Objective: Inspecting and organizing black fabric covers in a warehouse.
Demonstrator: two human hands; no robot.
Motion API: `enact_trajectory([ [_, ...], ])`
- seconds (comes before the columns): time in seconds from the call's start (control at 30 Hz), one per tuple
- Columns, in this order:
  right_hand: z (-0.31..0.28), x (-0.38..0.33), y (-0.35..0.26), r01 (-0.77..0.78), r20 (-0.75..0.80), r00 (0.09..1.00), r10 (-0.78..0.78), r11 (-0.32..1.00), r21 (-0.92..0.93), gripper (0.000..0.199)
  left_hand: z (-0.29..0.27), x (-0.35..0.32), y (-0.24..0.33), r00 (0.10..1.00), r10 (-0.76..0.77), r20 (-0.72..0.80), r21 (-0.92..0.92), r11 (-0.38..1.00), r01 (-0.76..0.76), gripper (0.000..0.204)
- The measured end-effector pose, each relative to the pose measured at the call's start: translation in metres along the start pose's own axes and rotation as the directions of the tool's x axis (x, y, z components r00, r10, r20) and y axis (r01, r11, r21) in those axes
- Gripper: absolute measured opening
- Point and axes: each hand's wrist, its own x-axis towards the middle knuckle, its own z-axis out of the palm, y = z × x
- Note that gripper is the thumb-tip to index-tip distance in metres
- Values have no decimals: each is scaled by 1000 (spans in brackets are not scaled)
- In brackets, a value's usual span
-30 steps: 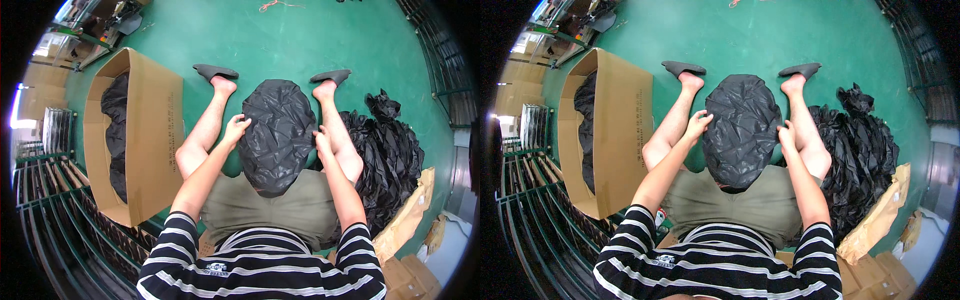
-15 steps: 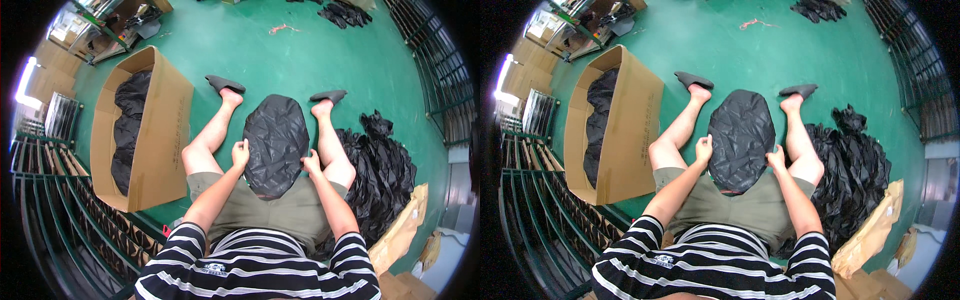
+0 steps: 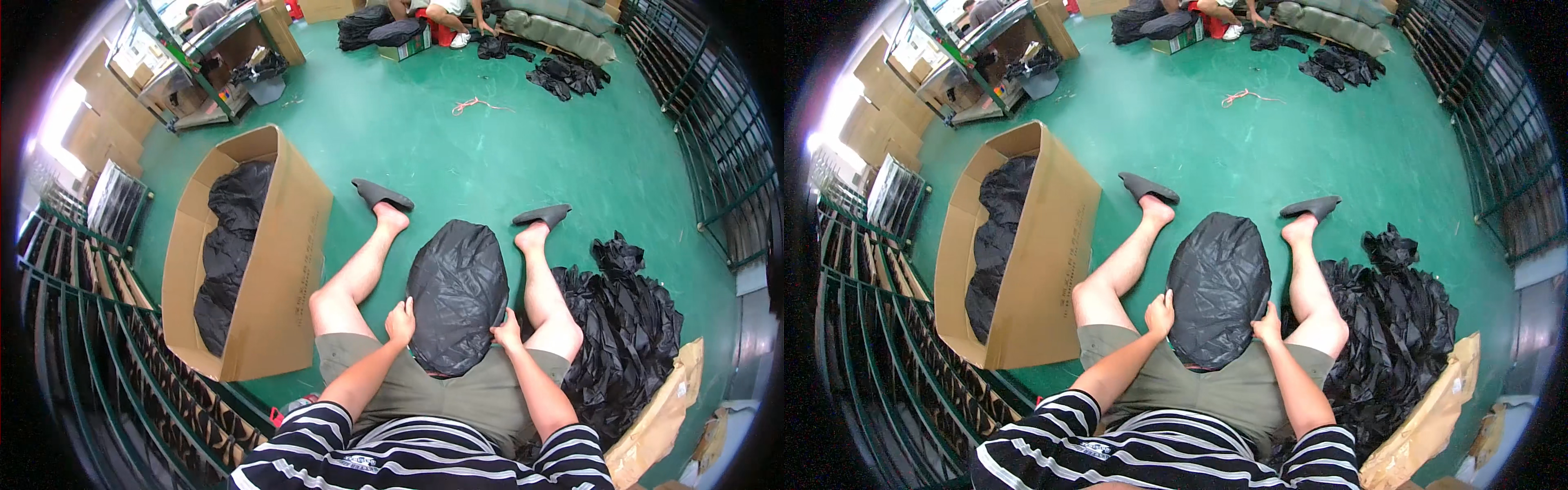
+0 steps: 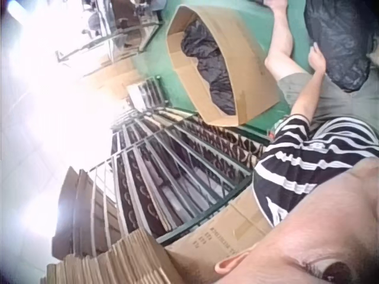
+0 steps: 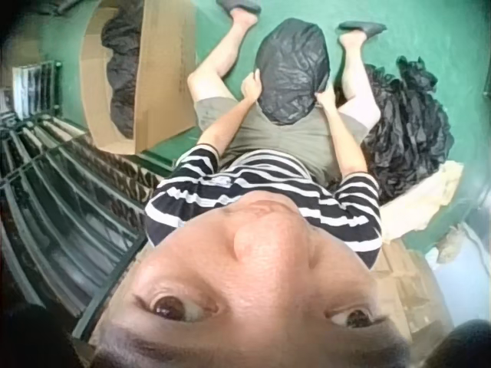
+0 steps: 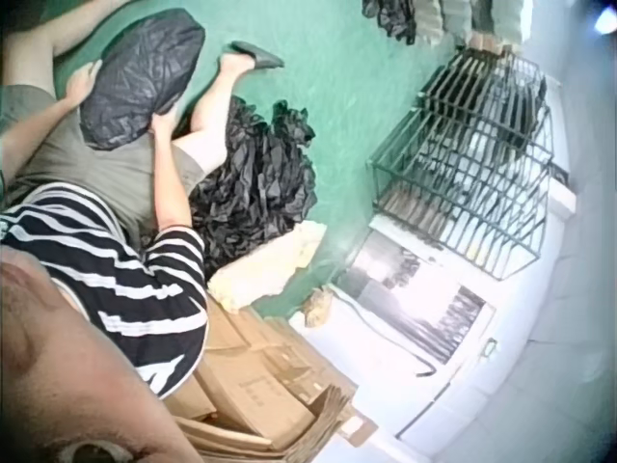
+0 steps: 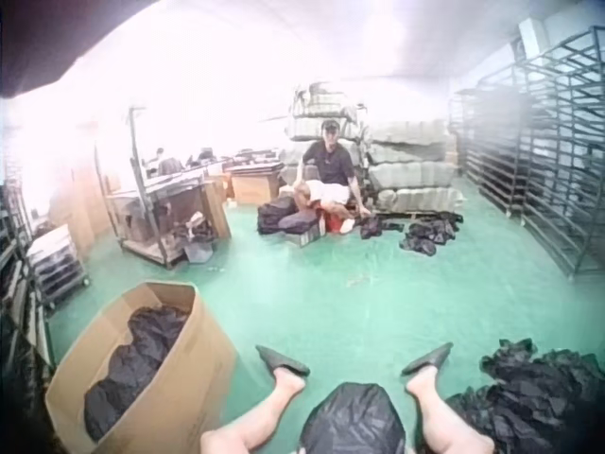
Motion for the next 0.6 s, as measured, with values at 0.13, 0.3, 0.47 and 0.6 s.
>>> enact_trajectory([
  [0.13, -9, -19, -12, 178, -144, 965, -218, 951, -252, 86, 1, -5, -1, 999, 16, 32, -12, 1000, -16, 53],
  [0.3, 3, -66, -100, 670, -156, 546, -823, 541, -508, 68, -1, -2, -6, 999, 42, 6, -18, 999, -41, 51],
  [0.47, 53, -62, -79, 832, 521, 423, -741, 90, -547, 83, 8, 7, -14, 993, 92, 74, -83, 993, -86, 52],
  [0.6, 72, -59, -57, 848, 520, 360, -774, 40, -528, 85, 23, 24, -42, 988, 117, 101, -332, 940, -78, 48],
])
